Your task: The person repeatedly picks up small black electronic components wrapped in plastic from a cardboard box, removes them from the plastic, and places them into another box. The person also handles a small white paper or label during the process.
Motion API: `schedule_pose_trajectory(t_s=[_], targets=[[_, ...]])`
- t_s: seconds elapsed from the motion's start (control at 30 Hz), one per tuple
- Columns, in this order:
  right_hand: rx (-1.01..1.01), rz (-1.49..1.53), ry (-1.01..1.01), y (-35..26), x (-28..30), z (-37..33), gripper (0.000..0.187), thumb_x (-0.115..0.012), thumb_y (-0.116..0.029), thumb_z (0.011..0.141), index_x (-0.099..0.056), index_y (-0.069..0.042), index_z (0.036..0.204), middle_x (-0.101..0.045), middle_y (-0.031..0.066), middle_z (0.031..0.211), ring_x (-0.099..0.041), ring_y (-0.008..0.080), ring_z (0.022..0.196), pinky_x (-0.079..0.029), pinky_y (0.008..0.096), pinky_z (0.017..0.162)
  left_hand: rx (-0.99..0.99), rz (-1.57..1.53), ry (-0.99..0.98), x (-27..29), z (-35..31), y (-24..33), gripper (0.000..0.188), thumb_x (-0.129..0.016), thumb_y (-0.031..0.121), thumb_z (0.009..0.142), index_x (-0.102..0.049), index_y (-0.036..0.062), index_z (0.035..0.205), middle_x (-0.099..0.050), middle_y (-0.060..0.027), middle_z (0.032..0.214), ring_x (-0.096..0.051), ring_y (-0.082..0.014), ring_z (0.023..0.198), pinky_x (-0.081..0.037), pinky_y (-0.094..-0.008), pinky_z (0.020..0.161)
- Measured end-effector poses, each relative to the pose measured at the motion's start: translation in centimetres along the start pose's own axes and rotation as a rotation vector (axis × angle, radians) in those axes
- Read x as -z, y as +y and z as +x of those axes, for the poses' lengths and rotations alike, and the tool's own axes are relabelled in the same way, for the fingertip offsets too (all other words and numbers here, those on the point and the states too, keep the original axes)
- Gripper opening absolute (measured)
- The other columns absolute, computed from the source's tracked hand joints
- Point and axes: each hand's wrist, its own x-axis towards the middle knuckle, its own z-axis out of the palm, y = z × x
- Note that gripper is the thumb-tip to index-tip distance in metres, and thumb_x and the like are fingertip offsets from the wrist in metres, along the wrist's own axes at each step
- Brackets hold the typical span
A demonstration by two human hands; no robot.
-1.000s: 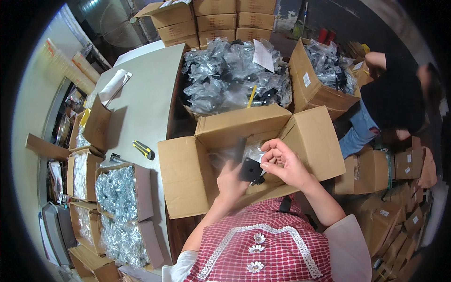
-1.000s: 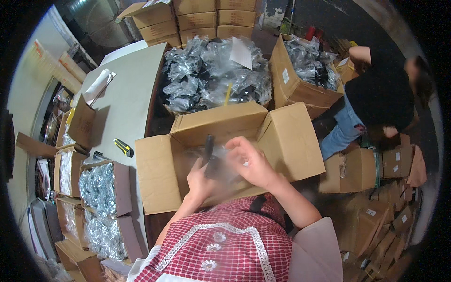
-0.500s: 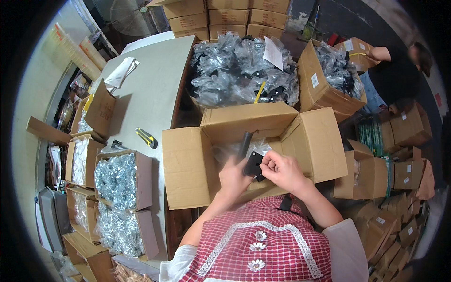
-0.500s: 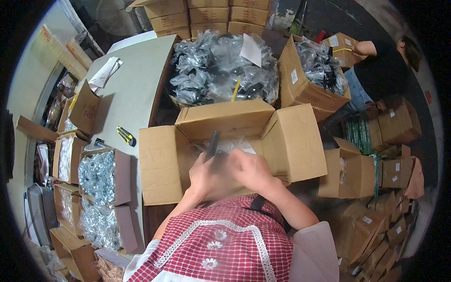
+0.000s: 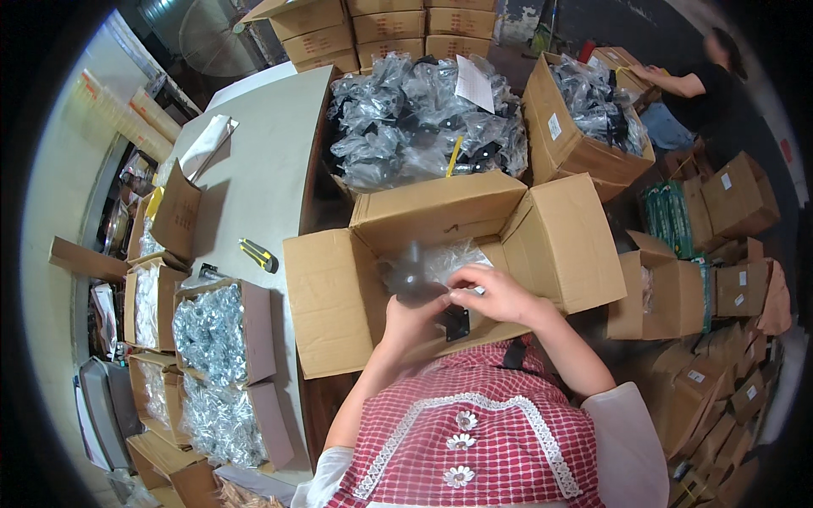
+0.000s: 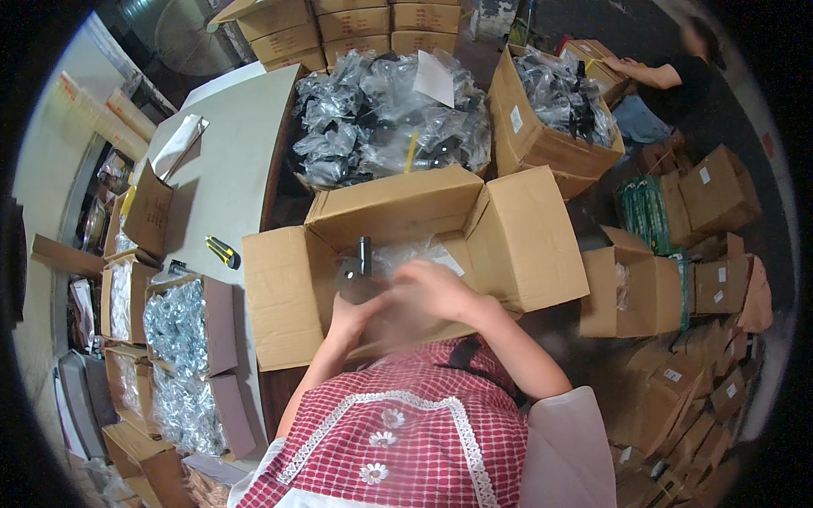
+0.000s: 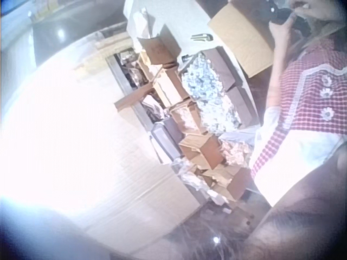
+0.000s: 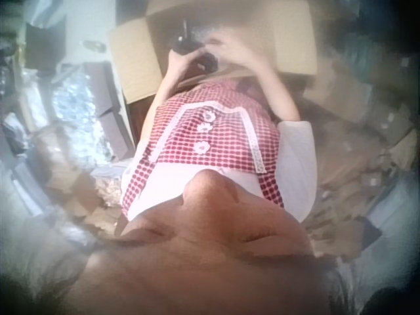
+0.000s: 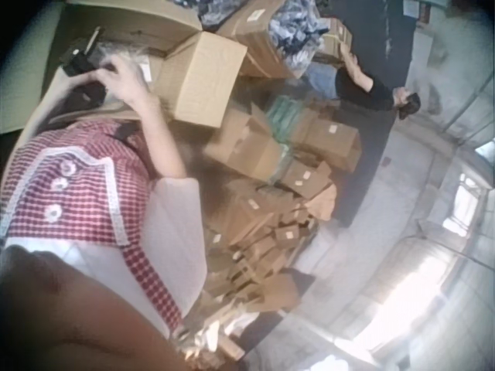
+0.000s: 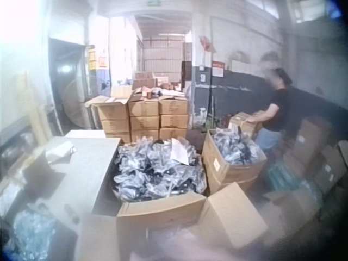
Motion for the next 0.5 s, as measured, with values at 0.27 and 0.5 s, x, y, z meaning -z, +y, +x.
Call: schedule_pose_trajectory(t_s=[0.27, 0.5], targets=[[-0.032, 0.088, -0.339, -1.9, 1.2, 1.4, 0.055, -0.072, -0.024, 0.089, -0.053, -0.004, 0.137, -0.066, 0.0213, 0.131, -0.064, 0.0367, 0.121, -0.052, 0.0436, 0.099, 0.087, -0.25, -0.063, -1.4, -1.0, 1.9, 0.052, -0.084, 0.013, 0.082, -0.061, 0.0005, 0.127, -0.065, -0.0096, 0.12, -0.064, -0.0201, 0.108, -0.054, -0.0355, 0.092], [-0.049, 0.59, -0.259, 1.2, 1.8, 1.3, 0.074, -0.074, -0.004, 0.087, -0.043, -0.005, 0.154, -0.067, 0.0179, 0.13, -0.07, 0.0228, 0.113, -0.057, 0.0385, 0.094, 0.192, -0.304, -0.18, -0.8, -0.6, 2.7, 0.056, -0.08, 0.02, 0.083, -0.064, 0.0039, 0.135, -0.065, -0.0117, 0.129, -0.062, -0.0245, 0.117, -0.053, -0.0371, 0.096]])
